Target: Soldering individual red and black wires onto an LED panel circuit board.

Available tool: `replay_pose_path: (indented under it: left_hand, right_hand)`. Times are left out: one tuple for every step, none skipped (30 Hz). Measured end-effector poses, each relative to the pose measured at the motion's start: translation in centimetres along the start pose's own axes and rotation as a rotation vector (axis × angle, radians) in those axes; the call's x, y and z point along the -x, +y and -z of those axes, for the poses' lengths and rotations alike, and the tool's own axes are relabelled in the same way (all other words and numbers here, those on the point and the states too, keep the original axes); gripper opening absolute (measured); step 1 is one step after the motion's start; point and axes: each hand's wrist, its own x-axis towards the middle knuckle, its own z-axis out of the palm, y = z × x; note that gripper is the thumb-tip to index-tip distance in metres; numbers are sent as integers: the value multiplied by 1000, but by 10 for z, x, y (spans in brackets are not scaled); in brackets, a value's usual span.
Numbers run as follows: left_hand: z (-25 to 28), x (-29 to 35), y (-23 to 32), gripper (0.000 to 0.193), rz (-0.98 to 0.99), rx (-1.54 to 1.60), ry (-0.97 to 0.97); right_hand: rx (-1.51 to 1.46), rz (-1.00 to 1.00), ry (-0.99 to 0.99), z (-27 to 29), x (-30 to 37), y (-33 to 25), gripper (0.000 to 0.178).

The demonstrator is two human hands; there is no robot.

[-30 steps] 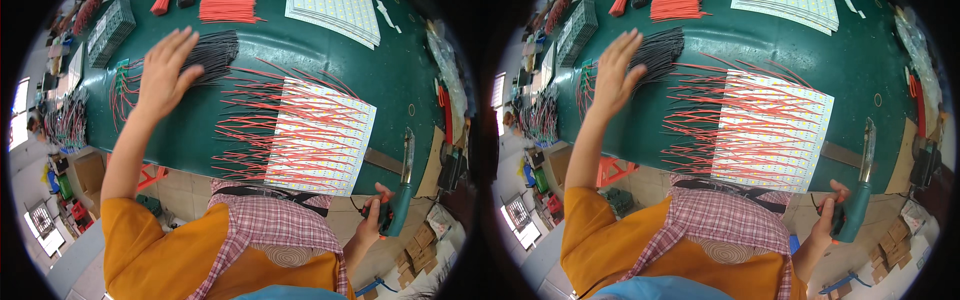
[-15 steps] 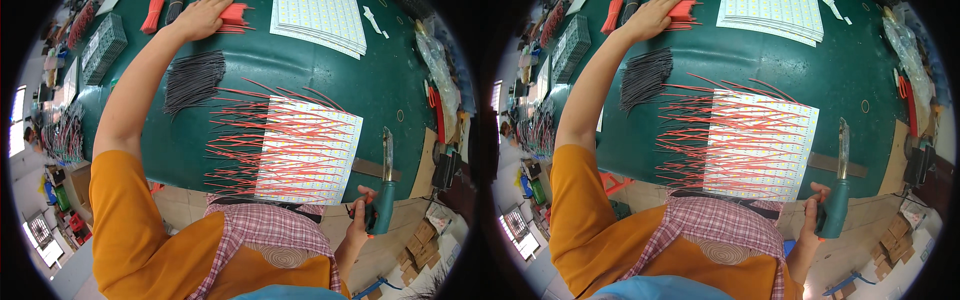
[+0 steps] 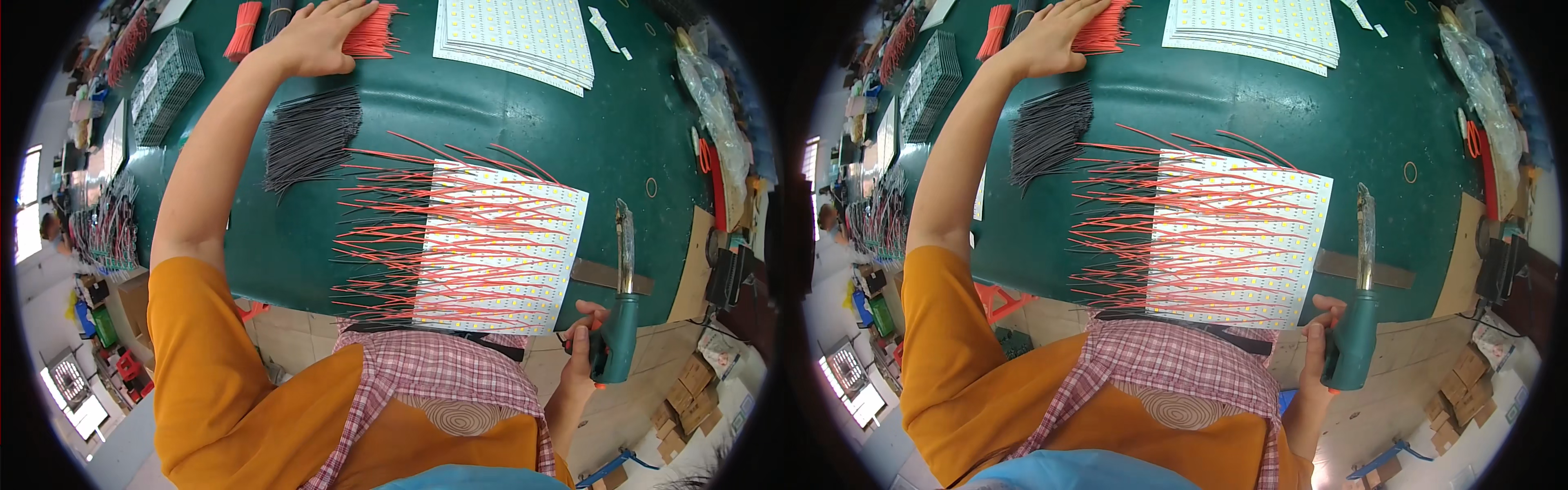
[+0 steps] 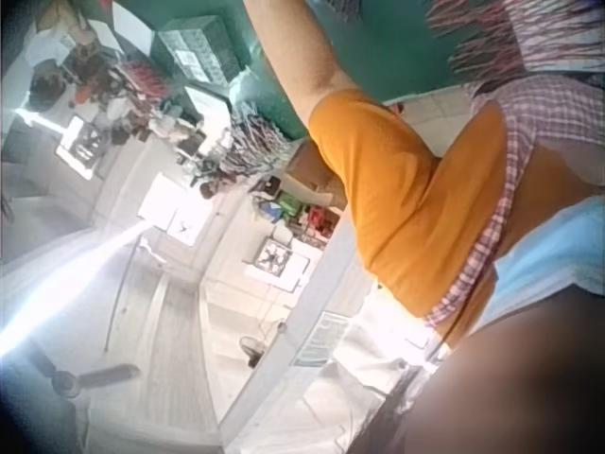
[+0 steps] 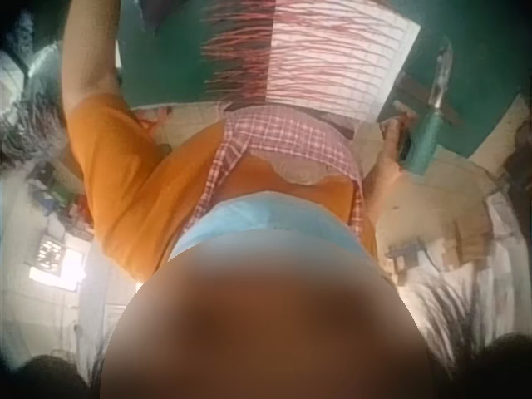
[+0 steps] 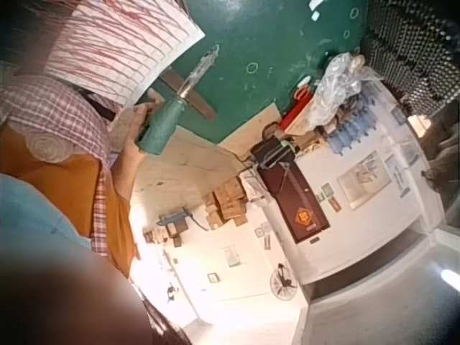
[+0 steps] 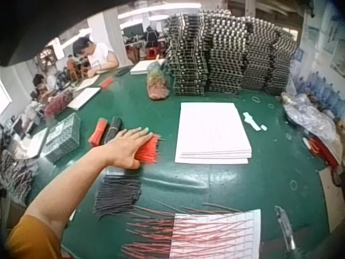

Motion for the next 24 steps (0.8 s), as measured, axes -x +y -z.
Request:
replay_pose_path:
  left_hand:
    - [6,-6,10,85,7,-3,1]
    - [8,-22,20,87,318,-123,-182]
    - [10,-30,25,89,630,-242,-365]
    - [1,12,-2,70,29,-61,247]
    - [4,11,8,70,26,-53,248]
    - [8,14,23,72,192,-258,83]
    - [13,16,43,75,349,-460,-87]
    - [15,25,62,82,360,-326,-60]
    - [22,40,85,90,377,-202,-36]
    - [19,54,108,96,411,-201,-26]
    - [12,68,128,102,444,-198,-14]
    - [4,83,144,113,508,-233,-69]
    - [-7,96,154,115,552,-292,-89]
    - [-12,100,155,113,561,-329,-51]
    - [-15,101,154,111,568,-365,-13]
    - [-18,98,149,111,573,-364,-16]
    - [-21,94,142,108,585,-376,-11]
    - [-22,92,135,105,596,-387,-4]
    - [-22,91,128,105,595,-385,-4]
    - [-21,92,122,100,590,-372,-45]
    - [-19,92,116,95,584,-359,-87]
    - [-18,92,110,88,573,-357,-56]
    - [-18,91,107,88,568,-357,-56]
    - [-17,91,105,86,591,-362,-72]
  right_hand:
    - [0,-19,-1,-1,1,-2,27]
    - [1,-19,-3,-3,1,-3,27]
    - [3,-22,-7,-5,1,-4,28]
    - [-14,-14,-37,-5,0,-6,28]
    - [-9,-17,-32,-4,1,-5,28]
    - [-16,-15,-24,-2,3,-3,28]
    - [-25,-15,-10,-1,6,-1,28]
    - [-23,-21,0,1,7,-2,28]
    - [-22,-39,-5,1,7,-4,29]
    - [-19,-59,-10,2,7,-6,29]
    - [-24,-61,-7,2,5,-6,29]
    - [-34,-58,-22,0,3,-3,28]
    - [-44,-59,-39,-1,2,-1,28]
    - [-49,-63,-49,-2,1,-1,28]
    - [-67,-41,-43,-4,-2,0,27]
    - [-81,-18,-35,-5,-3,2,27]
    - [-80,-19,-41,-5,-4,2,27]
    - [-73,10,-57,-5,-4,0,27]
    - [-65,38,-68,-6,-3,-1,26]
    - [-64,38,-66,-4,-2,0,26]
    - [-52,49,-79,-2,-1,3,27]
    - [-41,61,-90,-1,1,5,27]
    - [-42,60,-86,-1,3,7,27]
    - [-44,46,-77,-2,5,8,28]
